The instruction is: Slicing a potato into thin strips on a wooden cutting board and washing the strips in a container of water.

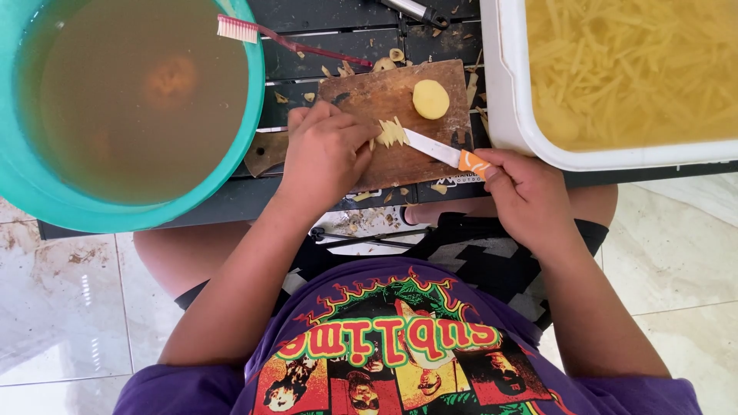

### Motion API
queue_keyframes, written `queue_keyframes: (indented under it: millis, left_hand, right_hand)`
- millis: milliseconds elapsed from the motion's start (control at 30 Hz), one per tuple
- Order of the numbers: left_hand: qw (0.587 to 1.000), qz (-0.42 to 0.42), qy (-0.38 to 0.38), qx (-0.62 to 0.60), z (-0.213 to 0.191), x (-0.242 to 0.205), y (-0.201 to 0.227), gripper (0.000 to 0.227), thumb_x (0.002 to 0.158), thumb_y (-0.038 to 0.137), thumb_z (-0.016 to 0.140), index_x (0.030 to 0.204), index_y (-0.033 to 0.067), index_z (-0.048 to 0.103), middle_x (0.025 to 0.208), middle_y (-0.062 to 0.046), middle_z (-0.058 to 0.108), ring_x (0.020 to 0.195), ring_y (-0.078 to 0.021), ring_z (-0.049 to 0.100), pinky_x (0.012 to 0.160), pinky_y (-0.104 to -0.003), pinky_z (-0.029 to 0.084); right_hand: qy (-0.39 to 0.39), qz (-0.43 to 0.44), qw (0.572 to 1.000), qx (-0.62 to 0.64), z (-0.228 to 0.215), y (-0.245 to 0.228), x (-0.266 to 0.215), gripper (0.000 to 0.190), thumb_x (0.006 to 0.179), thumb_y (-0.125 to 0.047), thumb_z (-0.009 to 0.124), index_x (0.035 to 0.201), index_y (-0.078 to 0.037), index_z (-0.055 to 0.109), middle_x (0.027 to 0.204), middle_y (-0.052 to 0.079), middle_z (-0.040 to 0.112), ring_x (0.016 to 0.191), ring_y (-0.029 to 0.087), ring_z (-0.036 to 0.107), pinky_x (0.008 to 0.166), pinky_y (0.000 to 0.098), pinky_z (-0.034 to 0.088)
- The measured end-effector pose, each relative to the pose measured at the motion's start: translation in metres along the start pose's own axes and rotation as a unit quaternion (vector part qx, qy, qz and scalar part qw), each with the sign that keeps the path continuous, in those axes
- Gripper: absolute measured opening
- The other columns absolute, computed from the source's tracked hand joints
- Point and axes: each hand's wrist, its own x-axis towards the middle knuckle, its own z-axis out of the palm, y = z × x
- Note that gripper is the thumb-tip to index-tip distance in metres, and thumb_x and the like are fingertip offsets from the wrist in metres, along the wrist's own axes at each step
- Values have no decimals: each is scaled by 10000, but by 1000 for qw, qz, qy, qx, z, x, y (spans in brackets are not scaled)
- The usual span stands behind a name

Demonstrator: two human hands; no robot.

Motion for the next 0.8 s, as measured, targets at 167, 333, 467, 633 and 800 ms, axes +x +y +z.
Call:
queue_keyframes:
  millis: [167,333,467,633,800]
  left_hand:
    - [999,-25,0,-26,12,-1,-11,144,768,176,786,899,236,793,774,52,723,886,-210,681,800,-345,457]
    - [998,-33,-6,-45,10,3,-9,162,746,154,811,887,231,790,745,59,734,860,-201,694,806,-339,468]
    - [998,-3,15,-58,2,3,-3,144,777,151,845,901,213,805,794,13,754,851,-222,689,808,-332,484]
    - [994,16,26,-109,-8,1,-3,139,858,121,825,972,201,832,968,16,806,884,-216,689,828,-324,488]
    - [992,26,31,-119,-5,-5,-15,169,876,164,820,1007,270,823,1095,102,786,946,-175,669,853,-300,463]
  right_hand:
    - [-21,11,1000,10,5,-13,10,262,1035,-120,602,1232,-83,771,807,145,729,851,298,715,818,427,552]
    - [-29,10,999,22,9,-16,14,277,1029,-97,589,1235,-82,774,859,182,736,855,314,719,826,442,547]
    - [-46,54,996,49,10,-7,12,293,1031,-129,577,1252,-118,768,779,125,698,834,249,666,822,412,542]
    - [-60,90,992,64,8,-7,9,304,1030,-142,564,1253,-146,770,748,84,683,797,196,629,772,367,530]
    - [-57,112,987,105,10,-6,10,303,1025,-145,565,1250,-139,767,727,77,668,737,168,578,718,322,495]
